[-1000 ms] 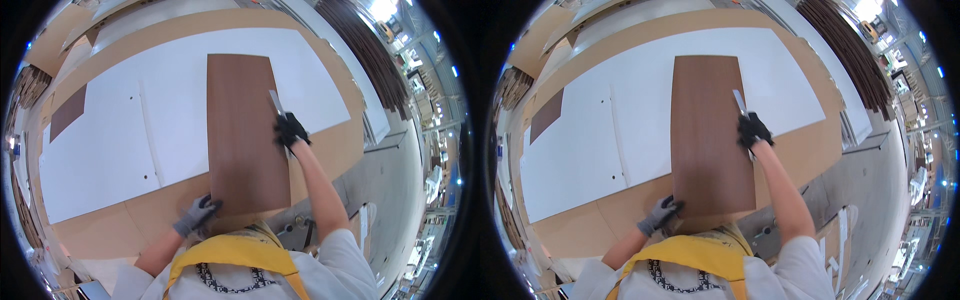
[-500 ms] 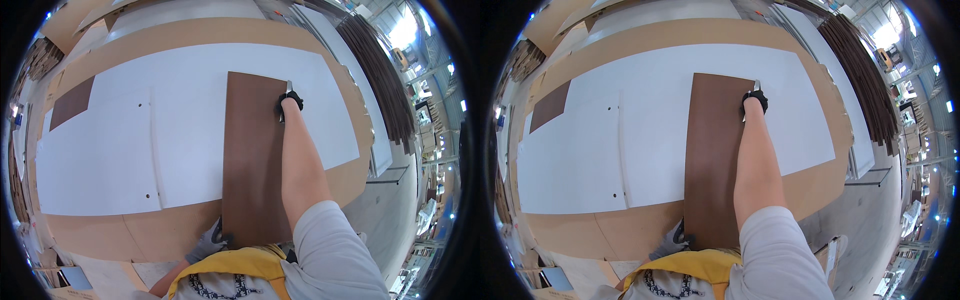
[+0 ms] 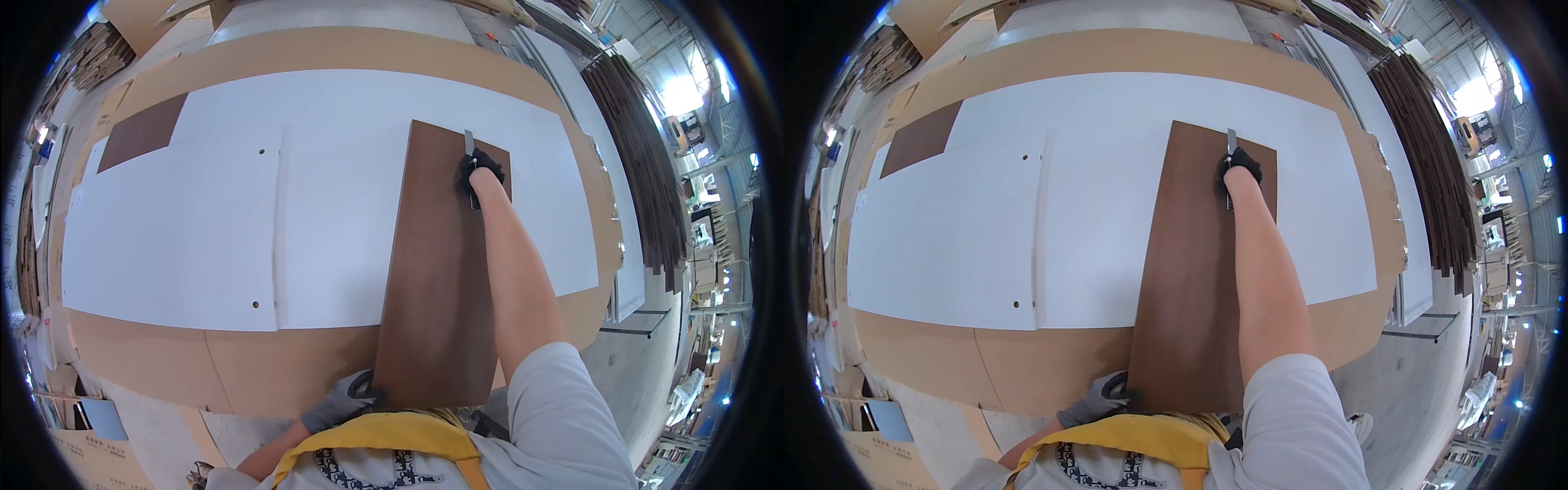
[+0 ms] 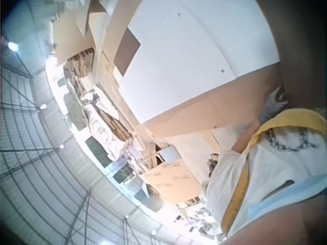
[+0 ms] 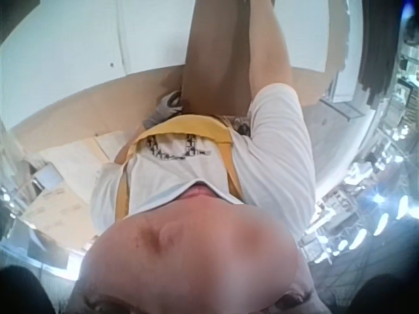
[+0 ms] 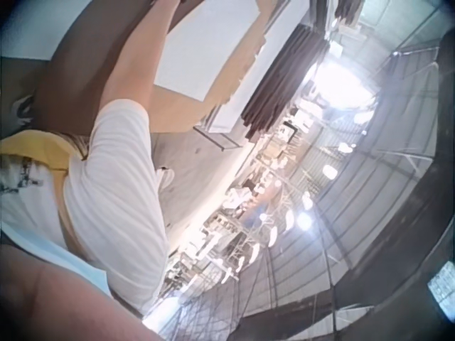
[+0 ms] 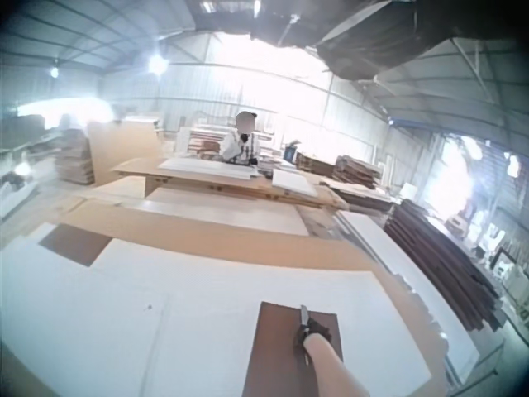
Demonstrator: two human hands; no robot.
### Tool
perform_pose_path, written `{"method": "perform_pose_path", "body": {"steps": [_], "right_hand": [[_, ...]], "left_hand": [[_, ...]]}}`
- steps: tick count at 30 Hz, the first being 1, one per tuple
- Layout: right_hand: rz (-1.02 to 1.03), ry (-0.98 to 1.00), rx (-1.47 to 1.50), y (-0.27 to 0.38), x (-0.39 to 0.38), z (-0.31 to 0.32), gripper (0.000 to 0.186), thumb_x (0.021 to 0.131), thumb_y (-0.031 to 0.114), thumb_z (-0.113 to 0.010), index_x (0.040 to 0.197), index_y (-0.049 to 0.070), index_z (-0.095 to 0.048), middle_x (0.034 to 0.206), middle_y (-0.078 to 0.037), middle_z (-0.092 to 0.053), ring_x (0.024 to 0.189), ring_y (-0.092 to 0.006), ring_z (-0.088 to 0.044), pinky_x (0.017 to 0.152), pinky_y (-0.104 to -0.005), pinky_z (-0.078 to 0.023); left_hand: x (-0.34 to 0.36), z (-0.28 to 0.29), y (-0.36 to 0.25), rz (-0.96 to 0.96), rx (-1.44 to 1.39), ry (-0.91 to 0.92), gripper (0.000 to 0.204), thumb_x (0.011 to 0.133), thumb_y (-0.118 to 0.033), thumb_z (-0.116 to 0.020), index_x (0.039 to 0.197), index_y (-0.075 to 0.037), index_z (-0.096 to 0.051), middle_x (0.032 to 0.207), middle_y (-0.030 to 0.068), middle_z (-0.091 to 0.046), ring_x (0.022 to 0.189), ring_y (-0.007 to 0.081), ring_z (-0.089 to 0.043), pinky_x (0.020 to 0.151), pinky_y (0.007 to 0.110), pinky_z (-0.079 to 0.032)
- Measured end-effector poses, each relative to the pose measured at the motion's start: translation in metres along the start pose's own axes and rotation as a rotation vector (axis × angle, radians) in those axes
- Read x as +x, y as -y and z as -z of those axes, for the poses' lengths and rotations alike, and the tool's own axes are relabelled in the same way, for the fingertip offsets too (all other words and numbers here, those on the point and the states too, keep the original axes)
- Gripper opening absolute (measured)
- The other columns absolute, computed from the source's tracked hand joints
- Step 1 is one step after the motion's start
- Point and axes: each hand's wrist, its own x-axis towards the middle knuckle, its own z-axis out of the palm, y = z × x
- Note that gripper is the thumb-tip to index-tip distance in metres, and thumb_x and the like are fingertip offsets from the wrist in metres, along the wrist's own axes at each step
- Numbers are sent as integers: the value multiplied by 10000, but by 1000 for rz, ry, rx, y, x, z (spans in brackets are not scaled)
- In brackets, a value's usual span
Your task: The person uses a utility knife to score and cut brown and white boards on a workbench. They wipe the surface with a cloth, flip boards, and stack cut pieces. A coworker is visible in the background.
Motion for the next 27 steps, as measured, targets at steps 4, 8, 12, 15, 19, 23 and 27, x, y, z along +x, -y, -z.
{"method": "perform_pose_path", "body": {"steps": [4,8,12,15,19,23,27], "right_hand": [[-60,3,147,35,-38,12,309,902,291,-524,1161,142,-605,1227,-107,-608,1133,-274,-596,912,-393,-513],[-139,49,280,35,-27,2,339,882,309,-543,1161,128,-614,1175,-105,-633,1070,-246,-616,879,-380,-519],[-90,53,274,26,-6,-14,329,872,259,-577,1178,141,-602,1205,-132,-619,1108,-289,-611,898,-407,-523],[-108,59,369,48,-24,-16,394,884,399,-501,1139,134,-643,1100,-104,-650,1003,-202,-619,831,-369,-504],[44,131,262,62,-35,-2,418,915,401,-427,1241,175,-560,1209,-110,-602,1116,-262,-576,932,-398,-468],[373,99,-147,67,-28,1,473,897,400,-363,1351,316,-459,1338,-44,-530,1174,-308,-549,992,-434,-445],[507,147,-269,70,-32,14,563,899,419,-302,1452,311,-323,1442,-73,-423,1291,-307,-441,1085,-438,-336]], "left_hand": [[-4,0,-1,-40,46,1,522,825,-156,-695,1286,7,-510,1239,129,-590,1122,182,-545,985,314,-422],[-2,-1,5,17,139,-10,513,825,-143,-676,1288,1,-508,1244,140,-589,1122,193,-552,978,320,-428],[1,-2,4,-3,175,21,508,829,-160,-667,1286,-2,-510,1246,147,-589,1126,210,-558,972,326,-432],[2,0,10,-13,168,27,504,830,-175,-668,1279,-3,-516,1241,148,-592,1125,213,-559,972,327,-430],[-2,-6,-3,-2,111,-25,501,827,-179,-676,1272,-5,-523,1227,142,-601,1116,198,-561,972,321,-429],[-4,-9,5,62,68,-44,510,825,-155,-685,1283,-7,-517,1237,125,-588,1125,182,-543,978,315,-423],[-15,-9,16,131,-41,-28,495,834,-122,-678,1289,-13,-517,1267,107,-558,1109,171,-536,958,309,-427]]}}
